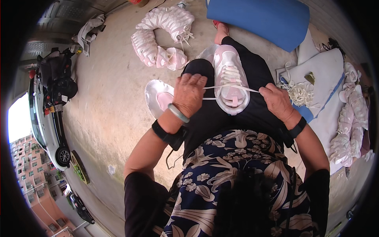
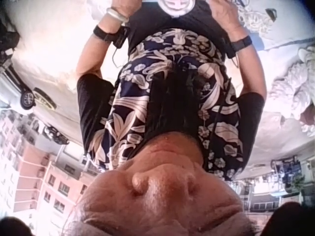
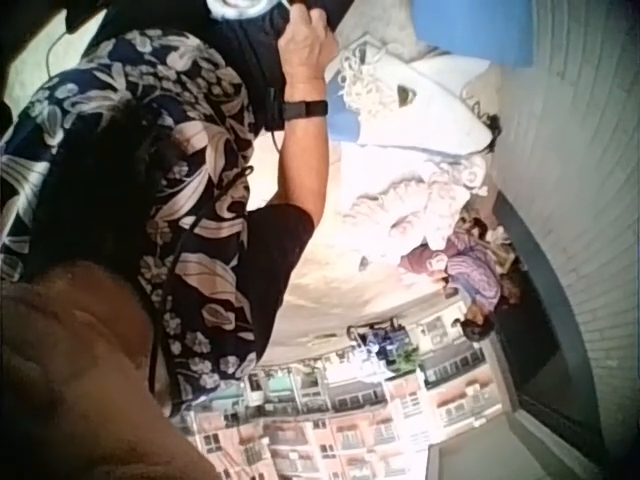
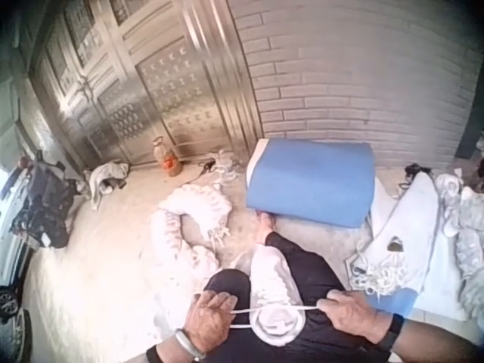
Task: The recorder is lacing a pair of white and pink athletic shoes while sitting on the floor.
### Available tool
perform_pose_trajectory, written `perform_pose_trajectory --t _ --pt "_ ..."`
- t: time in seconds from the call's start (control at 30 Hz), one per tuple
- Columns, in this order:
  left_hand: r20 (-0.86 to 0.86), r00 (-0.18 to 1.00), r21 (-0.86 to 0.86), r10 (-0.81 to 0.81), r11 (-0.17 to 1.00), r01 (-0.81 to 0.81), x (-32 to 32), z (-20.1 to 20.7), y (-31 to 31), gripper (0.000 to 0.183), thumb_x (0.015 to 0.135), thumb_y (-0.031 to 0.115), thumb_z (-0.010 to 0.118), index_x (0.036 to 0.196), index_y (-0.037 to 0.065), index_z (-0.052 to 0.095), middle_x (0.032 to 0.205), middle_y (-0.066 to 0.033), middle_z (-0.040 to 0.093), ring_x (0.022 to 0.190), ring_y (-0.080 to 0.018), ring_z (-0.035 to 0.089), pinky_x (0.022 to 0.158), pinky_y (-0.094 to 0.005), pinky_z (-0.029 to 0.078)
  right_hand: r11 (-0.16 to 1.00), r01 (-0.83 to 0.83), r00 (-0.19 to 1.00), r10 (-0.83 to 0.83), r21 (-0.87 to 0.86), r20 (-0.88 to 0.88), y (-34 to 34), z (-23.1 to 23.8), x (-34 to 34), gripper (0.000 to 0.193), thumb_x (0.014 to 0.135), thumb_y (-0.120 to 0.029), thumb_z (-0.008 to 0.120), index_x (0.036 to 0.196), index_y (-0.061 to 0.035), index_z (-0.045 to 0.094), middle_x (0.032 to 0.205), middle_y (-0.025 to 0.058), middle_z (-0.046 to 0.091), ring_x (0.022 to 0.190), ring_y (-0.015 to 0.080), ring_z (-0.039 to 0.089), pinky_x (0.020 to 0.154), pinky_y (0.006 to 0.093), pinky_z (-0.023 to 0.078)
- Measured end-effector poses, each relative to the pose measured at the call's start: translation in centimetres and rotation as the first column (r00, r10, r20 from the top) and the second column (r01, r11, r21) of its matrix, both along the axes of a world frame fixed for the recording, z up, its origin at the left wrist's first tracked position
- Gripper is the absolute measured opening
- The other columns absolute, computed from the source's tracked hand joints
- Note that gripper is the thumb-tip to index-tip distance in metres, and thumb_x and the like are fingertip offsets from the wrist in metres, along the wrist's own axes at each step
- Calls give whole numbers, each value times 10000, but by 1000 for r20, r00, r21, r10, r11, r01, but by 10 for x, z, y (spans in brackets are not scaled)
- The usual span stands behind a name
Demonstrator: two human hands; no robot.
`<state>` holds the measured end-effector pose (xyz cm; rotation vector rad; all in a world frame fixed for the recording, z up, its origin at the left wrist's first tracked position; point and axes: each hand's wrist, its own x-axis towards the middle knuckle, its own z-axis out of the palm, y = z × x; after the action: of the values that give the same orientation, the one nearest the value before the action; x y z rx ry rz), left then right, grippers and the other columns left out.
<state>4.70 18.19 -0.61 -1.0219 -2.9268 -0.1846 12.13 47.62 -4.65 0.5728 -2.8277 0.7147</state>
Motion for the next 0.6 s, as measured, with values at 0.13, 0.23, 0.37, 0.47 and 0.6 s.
perform_pose_trajectory --t 0.13,0.23,0.37,0.47,0.6 --pt "-28 988 115 -152 981 154 3 -24 23 410 663 56 600 1069 31 547 919 -104 616 921 -268 544 817 -395 383 994 36 998 -30 -105 51 1 -1 5 153 737 -27 556 882 -63 585 778 79 502 647 284 569 573 375 474" --pt "39 979 104 -200 975 195 -1 -29 28 366 669 11 552 1034 34 547 819 -119 626 808 -286 585 768 -387 422 991 84 994 -75 -102 83 5 -3 4 156 742 -25 565 891 -65 594 796 74 514 677 290 573 596 375 476" --pt "185 965 205 -185 968 146 -2 -8 16 212 707 -6 541 909 43 580 691 -122 597 642 -297 582 575 -359 449 988 99 995 -98 -115 14 8 -5 -1 168 724 -6 547 873 -65 600 799 76 526 696 288 572 621 366 474" --pt "553 775 310 -306 939 149 -1 18 18 115 736 -28 532 823 30 579 617 -111 562 572 -257 567 529 -334 438 971 138 990 -132 -194 47 11 -7 -10 171 712 7 532 857 -49 603 801 82 545 701 286 574 629 351 472" --pt "623 549 530 -557 817 227 26 16 22 94 715 -27 557 764 53 560 634 -125 551 589 -296 560 544 -353 429 896 154 977 -74 -416 202 -19 13 -37 126 728 -7 534 837 -22 597 806 104 566 702 284 576 630 337 467"
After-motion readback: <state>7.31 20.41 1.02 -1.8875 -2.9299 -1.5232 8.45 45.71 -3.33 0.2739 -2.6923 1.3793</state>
